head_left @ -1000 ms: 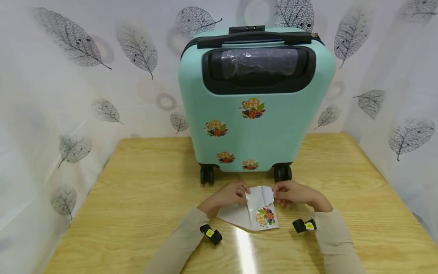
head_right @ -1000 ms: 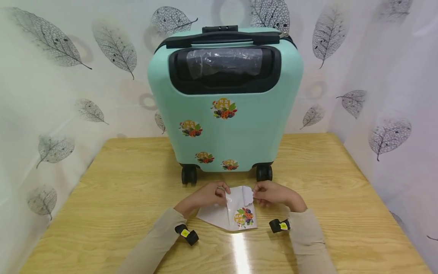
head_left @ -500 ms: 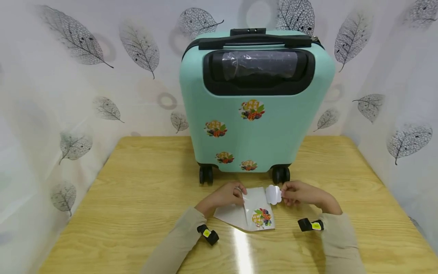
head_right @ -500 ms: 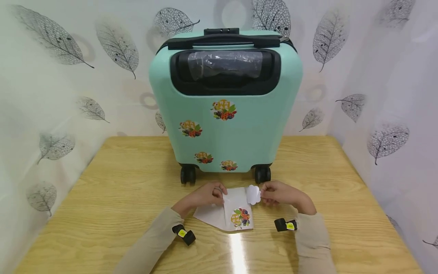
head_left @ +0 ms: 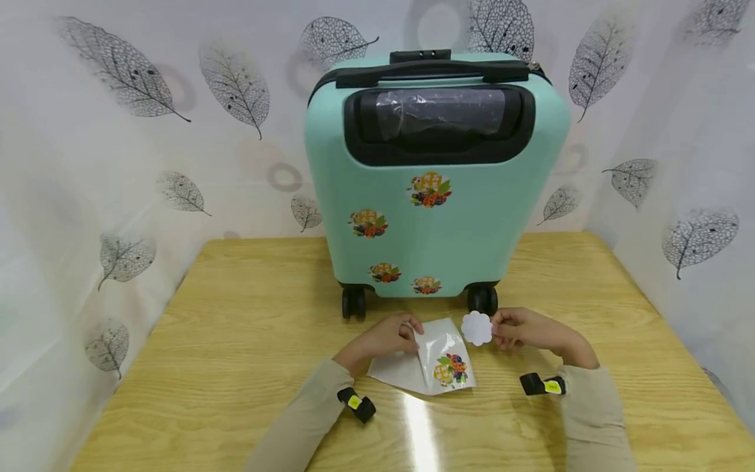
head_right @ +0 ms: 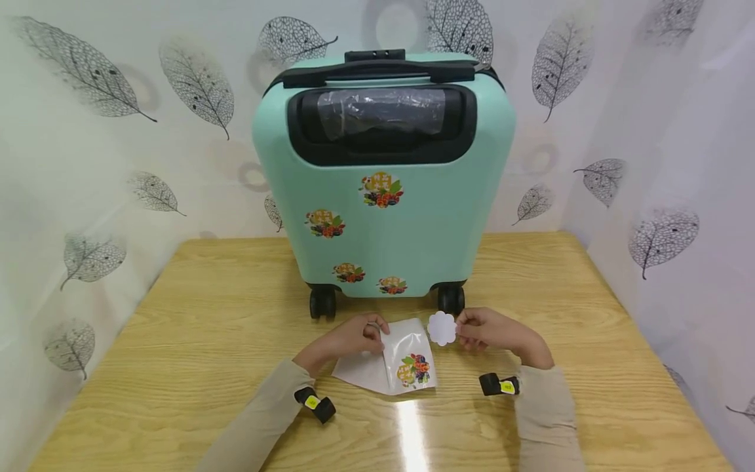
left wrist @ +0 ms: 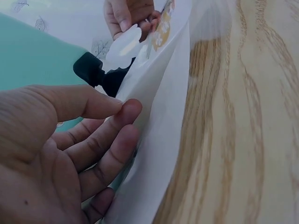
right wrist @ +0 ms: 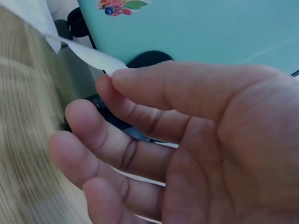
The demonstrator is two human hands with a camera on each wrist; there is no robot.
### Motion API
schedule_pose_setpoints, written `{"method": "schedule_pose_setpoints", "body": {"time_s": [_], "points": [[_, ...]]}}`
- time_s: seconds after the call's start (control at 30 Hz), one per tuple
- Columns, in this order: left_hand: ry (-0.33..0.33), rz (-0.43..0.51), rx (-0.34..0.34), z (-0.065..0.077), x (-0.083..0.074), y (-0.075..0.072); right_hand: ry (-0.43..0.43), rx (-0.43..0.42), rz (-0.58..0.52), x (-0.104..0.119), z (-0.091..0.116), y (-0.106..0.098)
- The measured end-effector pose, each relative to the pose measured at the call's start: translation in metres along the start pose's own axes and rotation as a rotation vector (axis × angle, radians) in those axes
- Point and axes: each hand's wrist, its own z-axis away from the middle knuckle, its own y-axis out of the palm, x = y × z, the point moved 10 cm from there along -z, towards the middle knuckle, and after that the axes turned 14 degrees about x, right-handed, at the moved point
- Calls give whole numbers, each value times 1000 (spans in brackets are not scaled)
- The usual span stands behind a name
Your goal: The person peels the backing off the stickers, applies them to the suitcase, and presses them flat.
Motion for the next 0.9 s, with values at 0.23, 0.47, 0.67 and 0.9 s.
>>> {"method": "schedule_pose_setpoints", "body": {"time_s": [0.23,0.47,0.67,0.9], "points": [[-4,-17,2,1,1,0,-16,3,30,-1,8,-3],[23,-41,29,1,-3,1,-43,41,38,2,8,0],[-5,-99,5,2,-4,-1,-12,36,60,1,7,0],[35,-54,-38,7,-10,-6,-14,-28,82,5,11,-5]]}}
